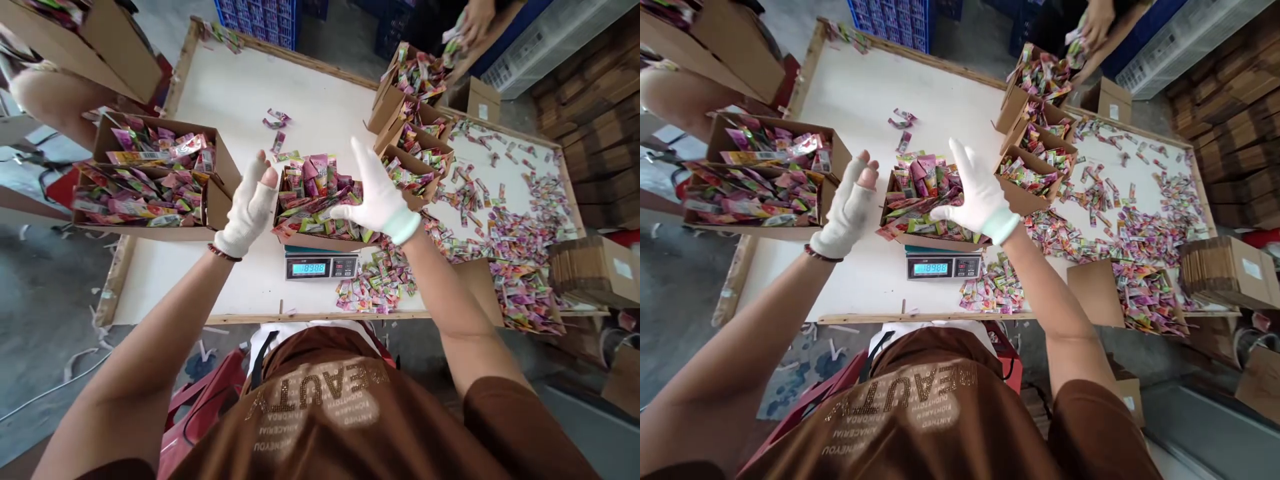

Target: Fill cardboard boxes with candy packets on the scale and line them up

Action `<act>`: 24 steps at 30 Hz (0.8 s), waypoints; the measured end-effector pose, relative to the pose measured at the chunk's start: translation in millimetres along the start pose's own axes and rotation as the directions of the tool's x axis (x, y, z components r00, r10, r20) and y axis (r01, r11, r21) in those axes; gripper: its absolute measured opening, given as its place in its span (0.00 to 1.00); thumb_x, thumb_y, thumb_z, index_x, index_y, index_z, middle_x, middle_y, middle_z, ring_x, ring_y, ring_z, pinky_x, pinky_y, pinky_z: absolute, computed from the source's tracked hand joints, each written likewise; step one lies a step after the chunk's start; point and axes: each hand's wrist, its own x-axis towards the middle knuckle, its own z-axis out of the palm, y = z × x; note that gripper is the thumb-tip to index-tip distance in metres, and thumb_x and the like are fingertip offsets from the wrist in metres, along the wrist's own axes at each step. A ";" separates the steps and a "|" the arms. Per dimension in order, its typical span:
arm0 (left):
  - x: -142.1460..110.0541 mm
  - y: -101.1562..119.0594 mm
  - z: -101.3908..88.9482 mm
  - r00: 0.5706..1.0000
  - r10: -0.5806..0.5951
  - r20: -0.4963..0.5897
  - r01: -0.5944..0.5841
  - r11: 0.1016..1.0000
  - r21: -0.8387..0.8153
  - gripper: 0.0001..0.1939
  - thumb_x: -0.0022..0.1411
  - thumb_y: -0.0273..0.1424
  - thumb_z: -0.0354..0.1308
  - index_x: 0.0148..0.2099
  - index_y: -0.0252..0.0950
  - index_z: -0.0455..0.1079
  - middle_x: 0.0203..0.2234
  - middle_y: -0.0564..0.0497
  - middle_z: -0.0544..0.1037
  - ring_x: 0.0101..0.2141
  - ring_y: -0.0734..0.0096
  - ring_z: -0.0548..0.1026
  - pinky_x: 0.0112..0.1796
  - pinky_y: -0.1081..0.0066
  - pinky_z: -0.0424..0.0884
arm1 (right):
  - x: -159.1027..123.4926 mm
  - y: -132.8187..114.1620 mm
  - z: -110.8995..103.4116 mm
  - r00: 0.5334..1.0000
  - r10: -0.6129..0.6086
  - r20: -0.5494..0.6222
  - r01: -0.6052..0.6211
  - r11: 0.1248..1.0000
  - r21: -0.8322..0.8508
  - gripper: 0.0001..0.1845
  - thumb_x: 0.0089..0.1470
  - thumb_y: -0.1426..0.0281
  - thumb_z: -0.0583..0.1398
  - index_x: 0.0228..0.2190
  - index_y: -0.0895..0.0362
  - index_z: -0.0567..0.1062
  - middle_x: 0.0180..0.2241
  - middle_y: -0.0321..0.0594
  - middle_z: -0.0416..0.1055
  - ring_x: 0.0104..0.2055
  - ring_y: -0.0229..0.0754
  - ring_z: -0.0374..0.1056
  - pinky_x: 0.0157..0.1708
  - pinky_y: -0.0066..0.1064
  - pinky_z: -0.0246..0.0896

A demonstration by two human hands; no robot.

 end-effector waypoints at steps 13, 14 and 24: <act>-20.5 25.5 44.5 0.991 0.041 -0.125 -0.049 0.997 -0.065 0.36 0.74 0.56 0.49 0.75 0.42 0.62 0.64 0.39 0.72 0.65 0.52 0.72 0.68 0.52 0.64 | 13.6 -51.2 76.4 0.986 -0.042 0.160 0.066 0.987 -0.147 0.30 0.68 0.61 0.61 0.66 0.57 0.67 0.62 0.55 0.68 0.59 0.59 0.65 0.56 0.46 0.59; -18.5 28.8 43.2 0.995 0.064 -0.082 -0.067 0.997 -0.043 0.37 0.73 0.56 0.51 0.74 0.42 0.64 0.64 0.38 0.72 0.66 0.50 0.71 0.68 0.52 0.63 | 14.4 -49.3 75.2 0.982 -0.015 0.188 0.043 0.988 -0.145 0.29 0.69 0.59 0.60 0.66 0.57 0.67 0.59 0.54 0.70 0.55 0.57 0.67 0.50 0.43 0.61; 25.5 41.5 40.5 0.983 -0.173 0.054 0.179 0.892 -0.416 0.46 0.69 0.67 0.35 0.61 0.38 0.75 0.51 0.39 0.81 0.59 0.50 0.78 0.64 0.47 0.71 | 14.9 -30.0 40.5 0.995 0.052 -0.088 -0.049 0.998 0.035 0.19 0.74 0.55 0.55 0.46 0.55 0.77 0.40 0.43 0.77 0.43 0.45 0.73 0.46 0.36 0.69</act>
